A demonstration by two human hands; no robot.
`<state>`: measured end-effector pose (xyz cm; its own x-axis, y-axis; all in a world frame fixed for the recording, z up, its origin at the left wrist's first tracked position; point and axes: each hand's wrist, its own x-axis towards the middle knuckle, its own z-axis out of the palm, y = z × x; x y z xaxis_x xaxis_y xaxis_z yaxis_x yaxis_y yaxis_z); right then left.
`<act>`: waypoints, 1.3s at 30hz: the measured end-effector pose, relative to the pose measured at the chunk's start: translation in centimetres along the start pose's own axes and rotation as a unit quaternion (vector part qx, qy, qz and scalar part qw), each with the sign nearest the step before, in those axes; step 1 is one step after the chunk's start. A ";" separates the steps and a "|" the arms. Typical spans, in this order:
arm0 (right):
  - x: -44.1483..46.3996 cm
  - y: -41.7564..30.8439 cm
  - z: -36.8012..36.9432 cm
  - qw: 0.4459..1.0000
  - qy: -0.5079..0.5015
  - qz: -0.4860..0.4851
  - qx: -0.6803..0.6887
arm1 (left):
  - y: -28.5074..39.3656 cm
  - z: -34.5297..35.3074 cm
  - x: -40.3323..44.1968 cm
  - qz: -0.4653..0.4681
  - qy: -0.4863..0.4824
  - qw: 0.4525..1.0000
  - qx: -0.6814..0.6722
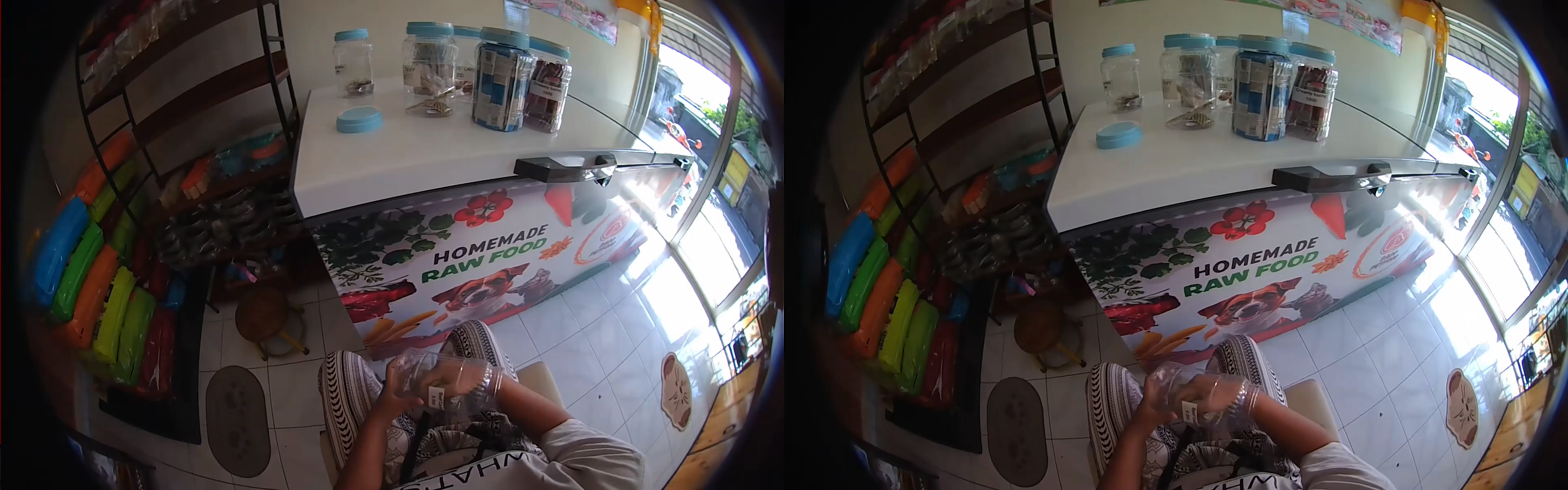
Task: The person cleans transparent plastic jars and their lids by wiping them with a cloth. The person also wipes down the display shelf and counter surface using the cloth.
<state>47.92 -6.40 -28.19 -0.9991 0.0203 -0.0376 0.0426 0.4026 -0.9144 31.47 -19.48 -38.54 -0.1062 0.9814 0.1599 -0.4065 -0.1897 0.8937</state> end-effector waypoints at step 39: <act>-0.6 3.8 8.7 0.978 0.140 -0.021 0.156 | 2.8 -1.8 -1.6 -0.089 0.034 0.991 -0.093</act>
<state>48.69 -12.84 -35.15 -0.9578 0.2774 0.0747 -0.0452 0.1115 -0.9927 28.88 -21.64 -37.10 -0.0762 0.9967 -0.0277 -0.5845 -0.0221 0.8111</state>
